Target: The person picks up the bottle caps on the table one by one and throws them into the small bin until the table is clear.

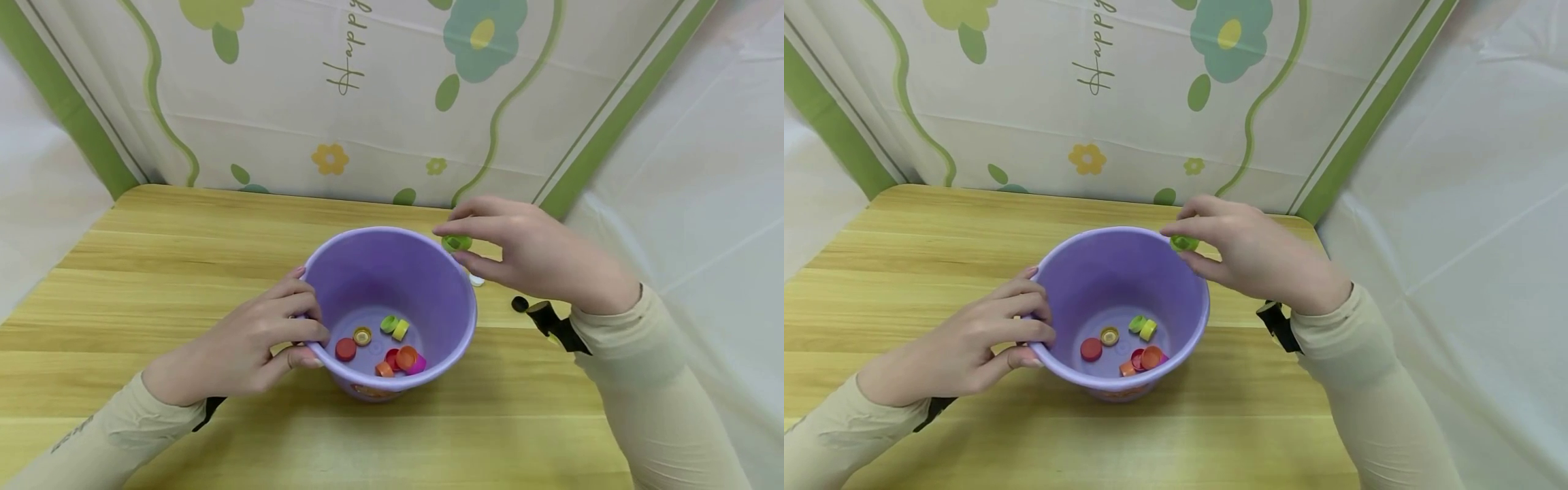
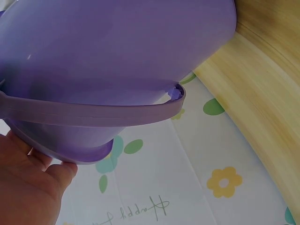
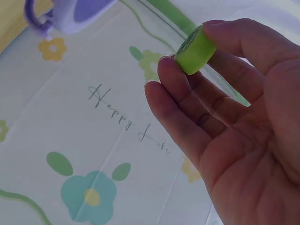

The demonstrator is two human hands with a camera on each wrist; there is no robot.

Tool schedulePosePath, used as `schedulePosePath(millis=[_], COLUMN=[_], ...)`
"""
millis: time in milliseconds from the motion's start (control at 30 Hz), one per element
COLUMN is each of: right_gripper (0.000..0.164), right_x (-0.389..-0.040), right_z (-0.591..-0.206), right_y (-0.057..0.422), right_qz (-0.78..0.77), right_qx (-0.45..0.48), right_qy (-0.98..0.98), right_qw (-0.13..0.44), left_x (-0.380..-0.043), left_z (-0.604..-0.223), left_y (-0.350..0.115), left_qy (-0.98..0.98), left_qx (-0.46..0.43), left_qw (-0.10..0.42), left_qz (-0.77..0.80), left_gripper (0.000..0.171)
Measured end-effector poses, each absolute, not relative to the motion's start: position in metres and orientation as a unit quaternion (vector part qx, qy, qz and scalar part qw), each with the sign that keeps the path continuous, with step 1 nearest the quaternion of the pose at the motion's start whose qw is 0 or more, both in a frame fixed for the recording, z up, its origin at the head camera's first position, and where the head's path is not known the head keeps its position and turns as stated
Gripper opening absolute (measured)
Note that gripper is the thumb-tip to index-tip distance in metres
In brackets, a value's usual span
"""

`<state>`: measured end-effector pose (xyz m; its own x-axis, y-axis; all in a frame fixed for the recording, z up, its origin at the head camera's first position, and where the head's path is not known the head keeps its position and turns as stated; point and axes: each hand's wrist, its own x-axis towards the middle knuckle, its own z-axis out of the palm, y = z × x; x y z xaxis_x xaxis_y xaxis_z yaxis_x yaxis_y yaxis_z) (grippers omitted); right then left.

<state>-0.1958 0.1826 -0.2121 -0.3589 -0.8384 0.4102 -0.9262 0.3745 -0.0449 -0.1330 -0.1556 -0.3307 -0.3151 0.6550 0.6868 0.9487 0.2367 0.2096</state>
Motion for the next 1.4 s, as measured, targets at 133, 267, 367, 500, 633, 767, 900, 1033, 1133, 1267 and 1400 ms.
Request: schedulePosePath(millis=[133, 267, 367, 500, 633, 767, 900, 1033, 1133, 1267, 1400], right_gripper=[0.039, 0.037, 0.034, 0.03, 0.029, 0.029, 0.028, 0.028, 0.028, 0.028, 0.028], right_x=[-0.194, -0.193, -0.191, -0.189, -0.187, -0.187, -0.187, -0.186, -0.187, -0.188, -0.189], right_z=[-0.21, -0.211, -0.211, -0.212, -0.214, -0.217, -0.219, -0.22, -0.222, -0.225, -0.227], right_y=[0.171, 0.161, 0.154, 0.146, 0.141, 0.138, 0.137, 0.136, 0.135, 0.134, 0.132], right_qz=[0.129, 0.125, 0.124, 0.116, 0.101, 0.096, 0.096, 0.095, 0.097, 0.102, 0.105], right_qx=[0.555, 0.567, 0.574, 0.573, 0.572, 0.572, 0.572, 0.573, 0.577, 0.584, 0.589], right_qy=[-0.808, -0.803, -0.801, -0.806, -0.811, -0.812, -0.813, -0.813, -0.809, -0.803, -0.799], right_qw=[0.15, 0.132, 0.116, 0.093, 0.074, 0.065, 0.056, 0.053, 0.055, 0.059, 0.064], left_x=[-0.133, -0.133, -0.132, -0.132, -0.132, -0.132, -0.131, -0.131, -0.131, -0.131, -0.131], left_z=[-0.331, -0.331, -0.33, -0.331, -0.331, -0.33, -0.329, -0.329, -0.329, -0.329, -0.33], left_y=[-0.156, -0.156, -0.157, -0.157, -0.158, -0.158, -0.159, -0.159, -0.159, -0.159, -0.159], left_qy=[-0.75, -0.751, -0.753, -0.755, -0.754, -0.758, -0.765, -0.769, -0.77, -0.771, -0.771], left_qx=[-0.534, -0.534, -0.533, -0.531, -0.531, -0.528, -0.524, -0.522, -0.521, -0.521, -0.521], left_qw=[0.236, 0.236, 0.233, 0.23, 0.23, 0.224, 0.213, 0.207, 0.206, 0.206, 0.206], left_qz=[-0.31, -0.309, -0.307, -0.307, -0.31, -0.31, -0.307, -0.306, -0.305, -0.304, -0.303], left_gripper=[0.031, 0.031, 0.03, 0.029, 0.029, 0.029, 0.029, 0.029, 0.03, 0.03, 0.029])
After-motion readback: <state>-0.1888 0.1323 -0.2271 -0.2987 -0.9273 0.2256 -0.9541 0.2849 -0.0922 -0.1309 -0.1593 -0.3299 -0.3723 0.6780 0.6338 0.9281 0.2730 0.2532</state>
